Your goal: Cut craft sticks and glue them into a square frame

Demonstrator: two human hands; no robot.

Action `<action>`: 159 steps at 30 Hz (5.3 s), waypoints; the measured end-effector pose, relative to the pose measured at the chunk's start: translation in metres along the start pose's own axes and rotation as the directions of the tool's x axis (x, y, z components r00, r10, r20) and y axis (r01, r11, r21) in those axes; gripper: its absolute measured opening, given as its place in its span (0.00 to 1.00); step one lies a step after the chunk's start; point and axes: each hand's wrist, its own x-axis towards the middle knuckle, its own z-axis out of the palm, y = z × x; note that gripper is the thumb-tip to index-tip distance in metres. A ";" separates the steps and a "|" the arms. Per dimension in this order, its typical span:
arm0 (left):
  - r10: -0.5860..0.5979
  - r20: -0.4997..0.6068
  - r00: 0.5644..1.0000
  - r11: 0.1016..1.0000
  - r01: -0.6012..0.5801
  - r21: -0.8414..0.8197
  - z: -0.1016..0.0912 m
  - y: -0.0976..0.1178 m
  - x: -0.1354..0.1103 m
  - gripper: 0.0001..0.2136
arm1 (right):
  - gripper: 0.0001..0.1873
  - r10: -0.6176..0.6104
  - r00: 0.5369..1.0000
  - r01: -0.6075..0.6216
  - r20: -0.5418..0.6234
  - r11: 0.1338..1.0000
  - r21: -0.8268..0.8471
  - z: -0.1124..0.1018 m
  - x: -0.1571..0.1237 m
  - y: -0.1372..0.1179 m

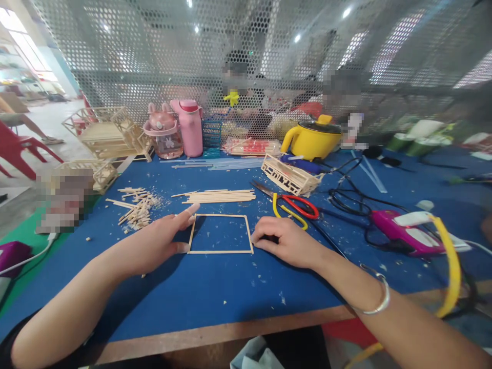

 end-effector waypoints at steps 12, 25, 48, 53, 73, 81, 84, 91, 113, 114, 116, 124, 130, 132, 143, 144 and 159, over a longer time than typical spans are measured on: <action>-0.051 0.006 0.999 0.998 0.051 0.022 -0.001 0.004 0.003 0.35 | 0.07 0.059 0.998 -0.059 -0.008 0.998 0.011 0.003 0.002 0.001; -0.011 -0.039 0.999 1.000 0.011 0.006 0.000 0.004 0.005 0.35 | 0.07 0.090 0.996 -0.090 0.006 0.996 -0.010 0.002 0.005 -0.002; 0.399 -0.067 0.914 0.915 -0.394 0.084 0.044 0.067 0.035 0.10 | 0.06 -0.006 1.000 0.005 -0.023 0.998 -0.057 0.006 0.002 0.006; 0.392 -0.054 0.918 0.918 -0.386 0.093 0.042 0.068 0.035 0.10 | 0.06 0.003 1.000 -0.004 -0.024 0.998 -0.059 0.006 0.002 0.006; 0.399 -0.098 0.912 0.916 -0.401 0.004 0.045 0.063 0.038 0.09 | 0.06 0.032 0.999 -0.032 -0.013 0.998 -0.054 0.006 0.002 0.004; -0.034 -0.328 0.944 0.998 0.016 -0.059 -0.004 0.004 -0.001 0.13 | 0.06 0.053 0.998 -0.054 -0.014 0.998 -0.025 0.005 0.004 0.004; -0.043 -0.269 0.962 0.998 0.028 -0.062 0.004 -0.013 -0.019 0.12 | 0.06 0.056 0.998 -0.056 -0.009 0.998 -0.017 0.005 0.004 0.005; 0.081 -0.298 0.951 0.996 -0.089 -0.014 0.031 -0.005 -0.023 0.08 | 0.06 0.070 0.998 -0.070 -0.005 0.997 -0.014 0.005 0.004 0.004; -0.097 -0.032 0.995 0.975 0.088 -0.203 -0.031 -0.013 0.026 0.10 | 0.09 0.312 0.864 -0.452 0.396 0.827 0.335 -0.025 0.042 0.020; -0.127 -0.156 0.980 0.981 0.101 -0.163 -0.029 -0.012 0.031 0.12 | 0.10 0.346 0.880 -0.456 0.327 0.808 0.374 -0.024 0.043 0.021; -0.143 -0.353 0.925 0.990 0.127 -0.067 -0.020 -0.011 0.039 0.14 | 0.12 0.434 0.888 -0.457 0.149 0.803 0.384 -0.018 0.043 0.022; -0.028 -0.286 0.958 0.992 0.062 0.109 0.009 0.003 0.048 0.11 | 0.06 0.424 0.898 -0.431 -0.121 0.902 -0.038 0.000 0.050 0.011; -0.060 -0.318 0.946 0.985 0.108 0.137 0.008 0.014 0.054 0.09 | 0.06 0.451 0.878 -0.450 -0.161 0.892 0.040 0.003 0.056 0.006; -0.075 -0.329 0.941 0.986 0.119 0.118 0.009 0.013 0.054 0.09 | 0.05 0.472 0.868 -0.459 -0.151 0.881 0.118 0.004 0.055 0.008; -0.171 -0.386 0.906 0.958 0.063 -0.278 0.010 -0.009 0.039 0.14 | 0.08 0.605 0.786 -0.456 -0.129 0.708 0.539 0.004 0.052 0.019; -0.195 -0.423 0.885 0.952 0.067 -0.298 0.008 -0.009 0.039 0.14 | 0.09 0.601 0.783 -0.439 -0.161 0.717 0.542 0.004 0.052 0.020; -0.191 -0.448 0.874 0.969 0.095 -0.228 0.007 -0.014 0.040 0.16 | 0.11 0.458 0.850 -0.398 -0.261 0.882 0.253 -0.008 0.043 0.018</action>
